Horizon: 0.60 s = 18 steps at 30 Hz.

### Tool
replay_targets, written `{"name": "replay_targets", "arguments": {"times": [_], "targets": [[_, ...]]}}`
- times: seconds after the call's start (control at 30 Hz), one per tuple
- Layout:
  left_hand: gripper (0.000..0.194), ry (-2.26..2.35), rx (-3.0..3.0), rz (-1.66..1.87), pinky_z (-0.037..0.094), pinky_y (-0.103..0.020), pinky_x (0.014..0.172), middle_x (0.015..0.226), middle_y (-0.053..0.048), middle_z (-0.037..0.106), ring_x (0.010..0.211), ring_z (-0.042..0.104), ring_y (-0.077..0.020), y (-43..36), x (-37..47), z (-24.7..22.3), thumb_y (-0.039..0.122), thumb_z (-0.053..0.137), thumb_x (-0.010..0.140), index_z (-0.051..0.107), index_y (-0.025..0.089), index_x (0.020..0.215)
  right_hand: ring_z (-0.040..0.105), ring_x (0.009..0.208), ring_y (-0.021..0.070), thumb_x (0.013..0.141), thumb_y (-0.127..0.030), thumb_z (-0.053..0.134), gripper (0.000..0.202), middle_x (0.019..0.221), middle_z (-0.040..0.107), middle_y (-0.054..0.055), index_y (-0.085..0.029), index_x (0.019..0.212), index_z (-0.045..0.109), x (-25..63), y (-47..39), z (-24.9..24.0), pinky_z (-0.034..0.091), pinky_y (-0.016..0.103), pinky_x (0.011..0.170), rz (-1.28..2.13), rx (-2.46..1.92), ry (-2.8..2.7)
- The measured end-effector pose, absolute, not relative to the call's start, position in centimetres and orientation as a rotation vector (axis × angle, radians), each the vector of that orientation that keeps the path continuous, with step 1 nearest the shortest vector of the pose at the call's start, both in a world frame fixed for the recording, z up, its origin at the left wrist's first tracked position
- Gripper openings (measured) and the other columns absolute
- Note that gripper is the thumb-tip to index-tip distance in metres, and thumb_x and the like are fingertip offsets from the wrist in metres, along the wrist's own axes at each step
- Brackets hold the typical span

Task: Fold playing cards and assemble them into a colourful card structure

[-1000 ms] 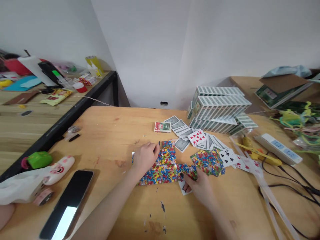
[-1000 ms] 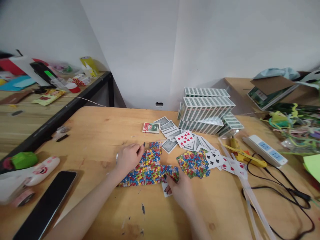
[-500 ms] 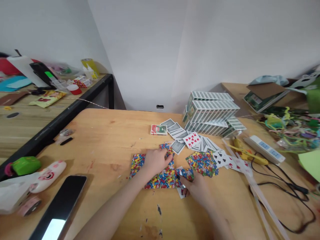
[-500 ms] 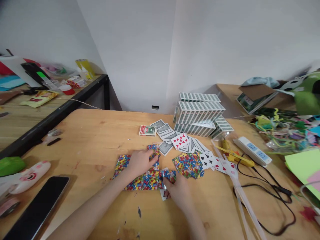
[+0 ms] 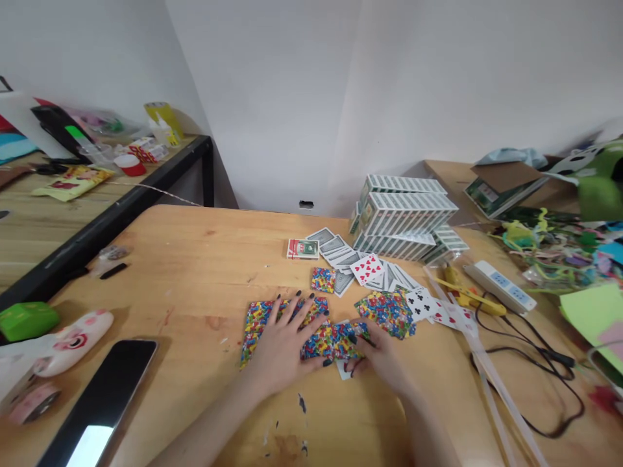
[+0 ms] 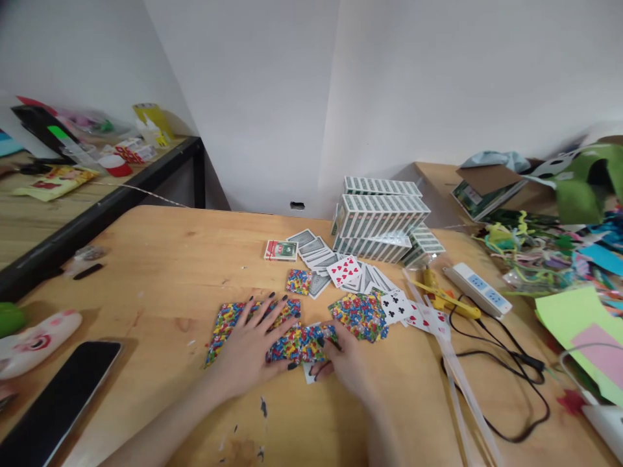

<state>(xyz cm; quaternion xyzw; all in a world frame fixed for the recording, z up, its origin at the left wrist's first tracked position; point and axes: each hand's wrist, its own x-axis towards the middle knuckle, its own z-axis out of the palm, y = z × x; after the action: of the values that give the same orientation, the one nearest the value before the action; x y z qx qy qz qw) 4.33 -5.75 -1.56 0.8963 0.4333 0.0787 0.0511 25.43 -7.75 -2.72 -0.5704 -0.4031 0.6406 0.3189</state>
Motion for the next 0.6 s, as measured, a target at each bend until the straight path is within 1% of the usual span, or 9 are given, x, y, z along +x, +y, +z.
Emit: {"name": "replay_targets", "arguments": {"times": [0.07, 0.13, 0.3, 0.47, 0.6], "targets": [[0.063, 1.296, 2.735, 0.228, 0.007, -0.055, 0.101, 0.140, -0.002, 0.026, 0.128, 0.016, -0.0310, -5.5, 4.3, -1.5, 0.063, 0.033, 0.074, 0.029, 0.034, 0.130, 0.060, 0.045, 0.0153, 0.070, -0.038, 0.052, 0.027, 0.056, 0.061, -0.003, -0.020, 0.087, 0.041, 25.6, -7.7, -2.4, 0.049, 0.026, 0.042, 1.745, -1.452, -1.037], [0.062, 1.281, 2.740, 0.223, 0.006, -0.056, 0.101, 0.140, -0.001, 0.026, 0.128, 0.016, -0.0312, -5.4, 4.4, -1.4, 0.063, 0.032, 0.075, 0.030, 0.034, 0.130, 0.059, 0.043, 0.0146, 0.069, -0.037, 0.054, 0.026, 0.052, 0.060, -0.003, -0.019, 0.084, 0.041, 25.6, -7.6, -2.2, 0.048, 0.025, 0.040, 1.764, -1.448, -1.020], [0.065, 1.271, 2.731, 0.214, 0.004, -0.059, 0.099, 0.141, -0.002, 0.025, 0.128, 0.015, -0.0340, -5.4, 4.4, -1.1, 0.066, 0.032, 0.073, 0.031, 0.034, 0.129, 0.058, 0.040, 0.0143, 0.064, -0.032, 0.058, 0.026, 0.048, 0.058, -0.004, -0.018, 0.080, 0.042, 25.3, -7.4, -2.2, 0.045, 0.022, 0.036, 1.756, -1.491, -0.951], [0.062, 1.252, 2.719, 0.211, 0.004, -0.057, 0.100, 0.141, -0.002, 0.024, 0.129, 0.015, -0.0311, -5.4, 4.5, -1.1, 0.065, 0.029, 0.075, 0.031, 0.035, 0.129, 0.056, 0.038, 0.0145, 0.063, -0.032, 0.058, 0.028, 0.045, 0.055, -0.005, -0.018, 0.082, 0.043, 25.2, -7.2, -2.3, 0.044, 0.022, 0.035, 1.763, -1.522, -0.941], [0.061, 1.260, 2.719, 0.220, 0.004, -0.056, 0.101, 0.141, -0.002, 0.025, 0.128, 0.015, -0.0307, -5.3, 4.6, -1.0, 0.064, 0.029, 0.075, 0.032, 0.034, 0.128, 0.057, 0.039, 0.0144, 0.064, -0.034, 0.057, 0.028, 0.048, 0.056, -0.005, -0.019, 0.081, 0.041, 24.5, -7.5, -2.4, 0.045, 0.023, 0.036, 1.739, -1.525, -0.930]]}}
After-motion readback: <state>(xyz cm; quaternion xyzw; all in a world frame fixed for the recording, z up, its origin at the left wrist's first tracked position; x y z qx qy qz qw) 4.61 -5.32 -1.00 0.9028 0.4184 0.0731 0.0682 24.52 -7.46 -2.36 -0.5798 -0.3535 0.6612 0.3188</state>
